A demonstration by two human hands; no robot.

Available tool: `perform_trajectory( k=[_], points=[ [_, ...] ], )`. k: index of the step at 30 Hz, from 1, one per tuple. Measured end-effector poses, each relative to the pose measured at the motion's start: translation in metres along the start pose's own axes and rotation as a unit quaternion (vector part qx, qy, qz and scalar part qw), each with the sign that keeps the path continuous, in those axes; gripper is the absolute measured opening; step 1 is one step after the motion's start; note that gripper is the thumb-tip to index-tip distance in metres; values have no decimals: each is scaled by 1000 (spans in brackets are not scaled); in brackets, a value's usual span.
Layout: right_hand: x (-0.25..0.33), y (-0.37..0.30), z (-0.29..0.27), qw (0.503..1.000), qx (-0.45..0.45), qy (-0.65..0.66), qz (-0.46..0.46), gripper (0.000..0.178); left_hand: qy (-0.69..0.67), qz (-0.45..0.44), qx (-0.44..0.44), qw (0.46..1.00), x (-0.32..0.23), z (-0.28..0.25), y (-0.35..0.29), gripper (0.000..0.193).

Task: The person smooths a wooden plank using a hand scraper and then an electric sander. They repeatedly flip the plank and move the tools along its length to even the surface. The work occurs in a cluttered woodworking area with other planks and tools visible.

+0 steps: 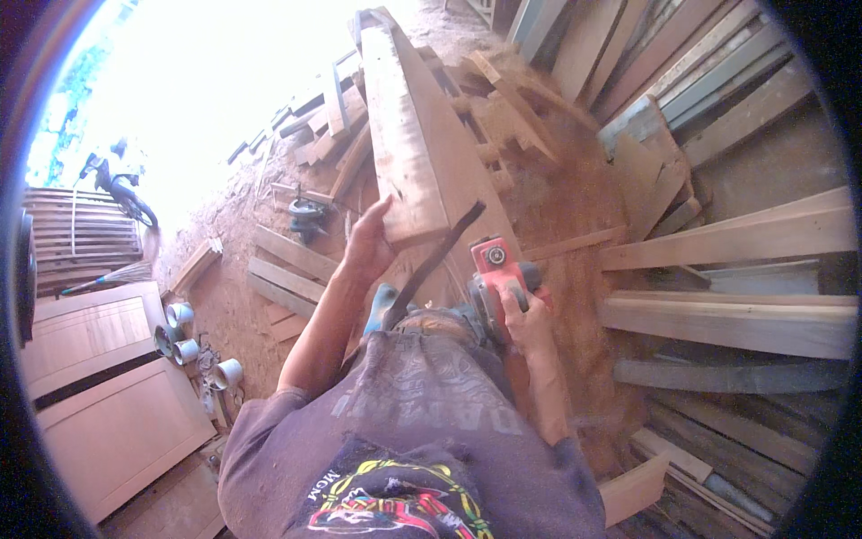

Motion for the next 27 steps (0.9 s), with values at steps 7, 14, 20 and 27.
perform_trajectory(
  k=[7,14,20,27],
  points=[
    [-13,4,2,999,25,-32,-9,45,79,203,228,949,-133,117,-35,52],
    [-22,6,1,997,36,-58,37,54,76,223,188,953,-168,144,-26,29],
    [-8,2,3,998,36,-13,41,50,77,233,188,951,-169,144,-20,30],
    [1,-5,3,997,38,26,60,49,85,227,194,950,-164,140,-18,35]
  ],
)
Point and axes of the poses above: each hand's wrist, its own y-axis towards the middle knuckle, its own z-axis out of the palm, x = y × z, the point moved 10 cm from there along y, towards the middle knuckle, and after that the axes turned 6 degrees about -z, right-handed, at the moved point
